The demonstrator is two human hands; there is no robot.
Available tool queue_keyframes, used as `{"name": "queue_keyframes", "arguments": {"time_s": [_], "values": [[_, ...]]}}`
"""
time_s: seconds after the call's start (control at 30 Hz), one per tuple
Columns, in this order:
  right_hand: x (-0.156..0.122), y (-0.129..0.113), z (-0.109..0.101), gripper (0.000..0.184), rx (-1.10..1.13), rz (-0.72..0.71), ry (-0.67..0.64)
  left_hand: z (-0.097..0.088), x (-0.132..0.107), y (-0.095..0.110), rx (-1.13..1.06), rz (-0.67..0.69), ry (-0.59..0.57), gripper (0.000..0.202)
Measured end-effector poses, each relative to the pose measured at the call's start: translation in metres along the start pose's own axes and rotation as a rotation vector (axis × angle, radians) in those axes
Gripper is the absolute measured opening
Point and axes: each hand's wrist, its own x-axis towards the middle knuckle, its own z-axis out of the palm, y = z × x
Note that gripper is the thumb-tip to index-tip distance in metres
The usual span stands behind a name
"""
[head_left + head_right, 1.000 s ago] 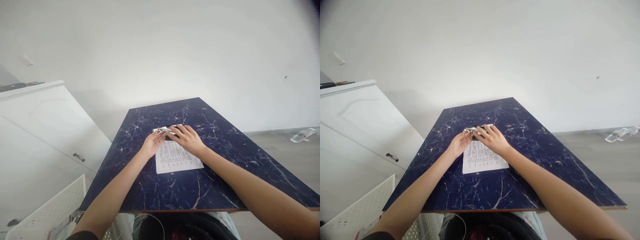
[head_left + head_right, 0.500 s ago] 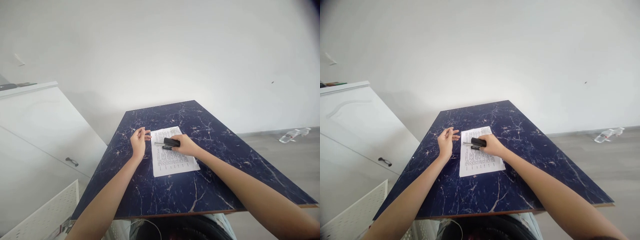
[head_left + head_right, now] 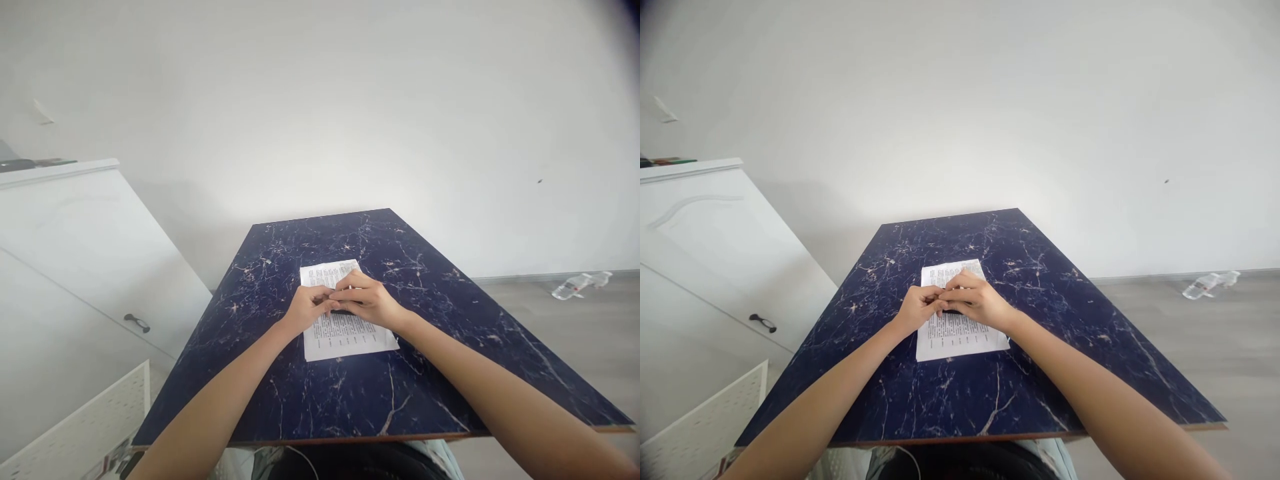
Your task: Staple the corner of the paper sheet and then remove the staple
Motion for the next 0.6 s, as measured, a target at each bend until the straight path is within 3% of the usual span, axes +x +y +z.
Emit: {"name": "queue_keyframes", "arguments": {"time_s": [0.17,0.27,0.37,0.5,0.6], "values": [[0.002,-0.003,0.007,0.017,0.025,-0.008,-0.032,-0.003,0.001,-0.009,0.027,-0.017,-0.064,0.045],[-0.001,0.006,0.002,0.016,0.005,0.113,0.063,-0.019,0.005,-0.017,0.123,-0.009,0.075,0.048],[-0.015,0.036,-0.013,0.016,-0.162,0.349,0.16,-0.055,0.008,-0.031,0.38,-0.072,0.359,0.041],[-0.047,0.095,-0.038,0.015,-0.462,0.615,0.004,-0.114,0.001,-0.061,0.89,-0.327,0.443,0.026],[-0.068,0.13,-0.049,0.014,-0.517,0.809,-0.057,-0.136,-0.006,-0.082,1.042,-0.441,0.472,0.029]]}}
